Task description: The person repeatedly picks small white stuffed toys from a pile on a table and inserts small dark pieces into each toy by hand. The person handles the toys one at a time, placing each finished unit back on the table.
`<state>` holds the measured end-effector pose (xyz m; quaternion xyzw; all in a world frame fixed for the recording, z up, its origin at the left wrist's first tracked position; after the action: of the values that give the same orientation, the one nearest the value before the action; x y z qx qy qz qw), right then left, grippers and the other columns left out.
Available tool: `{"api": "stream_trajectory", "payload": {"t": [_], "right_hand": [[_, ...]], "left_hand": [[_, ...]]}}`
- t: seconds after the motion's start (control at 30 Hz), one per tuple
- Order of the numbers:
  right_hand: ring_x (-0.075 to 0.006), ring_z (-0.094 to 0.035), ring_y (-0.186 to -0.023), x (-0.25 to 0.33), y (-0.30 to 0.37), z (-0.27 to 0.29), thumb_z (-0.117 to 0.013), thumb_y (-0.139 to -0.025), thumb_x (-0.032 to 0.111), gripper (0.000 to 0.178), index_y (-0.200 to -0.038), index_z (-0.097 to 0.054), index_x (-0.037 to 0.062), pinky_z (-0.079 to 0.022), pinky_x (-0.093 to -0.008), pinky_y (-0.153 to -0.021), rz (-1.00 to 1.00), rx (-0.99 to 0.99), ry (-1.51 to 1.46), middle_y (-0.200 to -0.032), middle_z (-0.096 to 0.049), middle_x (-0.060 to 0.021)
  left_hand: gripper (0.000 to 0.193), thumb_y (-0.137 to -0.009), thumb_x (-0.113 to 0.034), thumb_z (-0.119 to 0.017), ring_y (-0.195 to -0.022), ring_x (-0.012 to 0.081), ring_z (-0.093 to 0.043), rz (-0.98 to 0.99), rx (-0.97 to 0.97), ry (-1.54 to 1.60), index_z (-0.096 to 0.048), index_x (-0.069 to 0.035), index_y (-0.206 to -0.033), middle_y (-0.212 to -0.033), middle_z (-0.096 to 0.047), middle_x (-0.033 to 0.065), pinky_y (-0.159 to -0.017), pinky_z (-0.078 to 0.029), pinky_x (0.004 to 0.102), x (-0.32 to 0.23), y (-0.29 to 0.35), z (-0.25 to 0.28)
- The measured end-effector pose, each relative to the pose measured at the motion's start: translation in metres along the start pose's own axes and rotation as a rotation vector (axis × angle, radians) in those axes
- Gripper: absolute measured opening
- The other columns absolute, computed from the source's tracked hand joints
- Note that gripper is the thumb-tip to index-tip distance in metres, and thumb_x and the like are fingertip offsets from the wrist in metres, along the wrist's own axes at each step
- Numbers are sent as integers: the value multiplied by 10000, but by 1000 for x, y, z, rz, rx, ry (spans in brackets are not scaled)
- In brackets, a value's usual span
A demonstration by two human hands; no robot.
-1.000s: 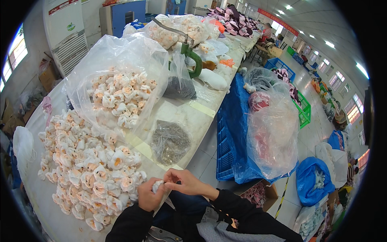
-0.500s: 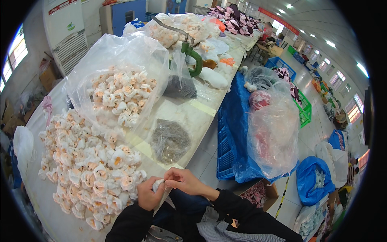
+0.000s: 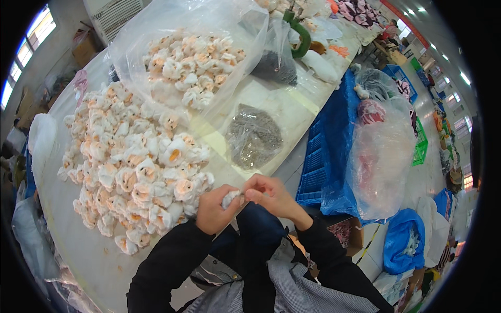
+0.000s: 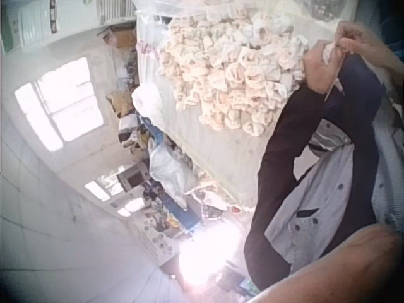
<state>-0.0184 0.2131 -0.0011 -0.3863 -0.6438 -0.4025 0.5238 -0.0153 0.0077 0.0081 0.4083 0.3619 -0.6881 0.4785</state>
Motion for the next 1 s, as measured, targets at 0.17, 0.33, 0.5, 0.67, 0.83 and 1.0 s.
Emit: {"api": "stream_trajectory", "payload": {"t": [0.17, 0.33, 0.5, 0.67, 0.83, 1.0], "right_hand": [[-85, -613, -817, 36, -12, 6, -685, -1009, 113, 119, -959, -692, 5, -499, -249, -744, 178, -277, 458, -879, -683, -14], [-304, -657, -870, 37, -47, 20, -771, -868, 92, 106, -967, -739, 74, -530, -398, -747, 460, -476, 1128, -883, -703, -64], [-282, -635, -916, 24, -69, 22, -772, -865, 112, 91, -950, -740, 102, -491, -411, -829, 504, -491, 1248, -878, -676, -40], [-268, -623, -939, 15, -78, 21, -768, -863, 133, 81, -935, -734, 121, -463, -408, -856, 492, -482, 1302, -899, -667, -28], [-272, -618, -935, 10, -82, 27, -759, -856, 128, 69, -912, -719, 127, -453, -411, -855, 514, -468, 1295, -906, -660, -40], [-288, -627, -888, 13, -74, 26, -762, -867, 78, 84, -935, -714, 90, -499, -409, -797, 558, -484, 1086, -902, -675, -62]], "left_hand": [[197, -905, -173, -768, -613, 277, -675, -27, -124, 30, -742, -35, -1044, -783, -711, 169, -611, -526, 358, 12, 1, -1], [192, -912, -168, -761, -640, 279, -695, -5, -87, 31, -743, -35, -1049, -805, -721, 169, -623, -535, 362, 8, -1, -1], [186, -923, -162, -757, -643, 296, -691, 3, -82, 32, -740, -34, -1058, -817, -726, 170, -623, -536, 363, 8, 0, -2], [190, -925, -159, -763, -597, 280, -652, -41, -107, 56, -740, -36, -1067, -809, -726, 161, -601, -521, 355, 13, 0, -4], [175, -913, -158, -773, -561, 214, -624, 8, -104, 74, -743, -28, -1026, -767, -710, 146, -569, -497, 340, 9, 0, -1], [163, -906, -151, -767, -551, 195, -609, 10, -98, 113, -737, -22, -1001, -742, -693, 145, -555, -480, 335, 10, 0, 1]]}}
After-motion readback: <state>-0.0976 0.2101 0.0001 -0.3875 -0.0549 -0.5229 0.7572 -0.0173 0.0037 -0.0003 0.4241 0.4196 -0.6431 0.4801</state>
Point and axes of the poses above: each hand's wrist, its own y-axis away from the middle knuckle, its own z-axis out of the back of the hand, x = y × z, the point moved 2 cm from there along -y, towards the middle knuckle
